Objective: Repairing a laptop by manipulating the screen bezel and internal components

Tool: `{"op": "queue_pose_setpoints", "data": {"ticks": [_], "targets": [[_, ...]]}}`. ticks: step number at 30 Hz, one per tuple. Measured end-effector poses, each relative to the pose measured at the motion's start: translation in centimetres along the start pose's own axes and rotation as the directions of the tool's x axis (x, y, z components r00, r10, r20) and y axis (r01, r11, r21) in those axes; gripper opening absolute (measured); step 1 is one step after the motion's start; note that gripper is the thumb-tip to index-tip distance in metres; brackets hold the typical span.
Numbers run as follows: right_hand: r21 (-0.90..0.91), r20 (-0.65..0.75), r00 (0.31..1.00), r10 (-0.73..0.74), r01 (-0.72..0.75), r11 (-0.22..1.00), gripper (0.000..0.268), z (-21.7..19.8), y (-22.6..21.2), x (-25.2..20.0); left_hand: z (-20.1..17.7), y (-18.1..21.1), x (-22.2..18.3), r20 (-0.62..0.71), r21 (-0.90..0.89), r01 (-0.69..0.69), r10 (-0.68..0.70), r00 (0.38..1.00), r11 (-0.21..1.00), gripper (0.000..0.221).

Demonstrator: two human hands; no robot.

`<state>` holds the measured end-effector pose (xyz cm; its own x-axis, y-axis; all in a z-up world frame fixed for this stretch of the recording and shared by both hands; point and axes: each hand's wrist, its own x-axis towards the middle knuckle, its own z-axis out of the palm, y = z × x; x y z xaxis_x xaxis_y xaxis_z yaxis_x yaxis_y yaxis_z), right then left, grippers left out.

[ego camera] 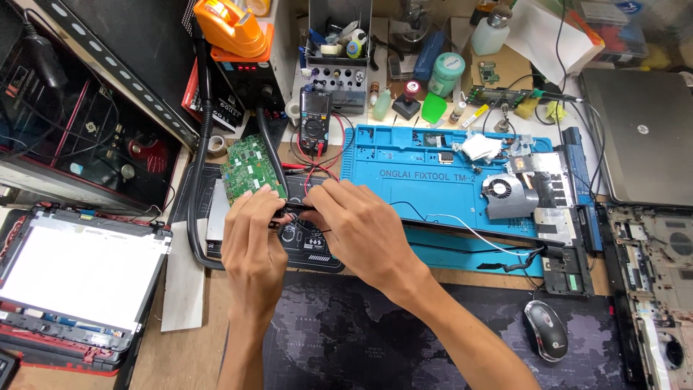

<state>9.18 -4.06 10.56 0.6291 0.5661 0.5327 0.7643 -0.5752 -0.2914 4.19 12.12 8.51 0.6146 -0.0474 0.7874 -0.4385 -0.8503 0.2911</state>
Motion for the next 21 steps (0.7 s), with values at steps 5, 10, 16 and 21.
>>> {"op": "queue_pose_setpoints", "data": {"ticks": [5, 10, 16, 21], "targets": [[-0.027, -0.005, 1.0, 0.01, -0.01, 1.0, 0.008, -0.1, 0.2, 0.2, 1.1, -0.9, -0.8, -0.099, 0.024, 0.004, -0.002, 0.995, 1.0, 0.014], [0.0, 0.004, 1.0, 0.025, -0.025, 1.0, 0.008, -0.1, 0.1, 0.1, 0.5, -1.8, -0.3, -0.015, -0.347, 0.193, -0.212, 0.977, 0.918, 0.025], [-0.016, -0.003, 1.0, -0.015, 0.015, 1.0, 0.012, 0.7, 0.2, -0.3, 1.3, -3.6, -0.6, 0.148, -0.766, 0.305, -0.307, 0.94, 0.566, 0.021], [-0.02, 0.055, 0.998, -0.001, 0.002, 1.0, 0.01, 0.1, -0.3, -0.3, 1.9, -4.6, -0.7, 0.21, -0.87, 0.31, -0.282, 0.936, 0.383, 0.018]]}}
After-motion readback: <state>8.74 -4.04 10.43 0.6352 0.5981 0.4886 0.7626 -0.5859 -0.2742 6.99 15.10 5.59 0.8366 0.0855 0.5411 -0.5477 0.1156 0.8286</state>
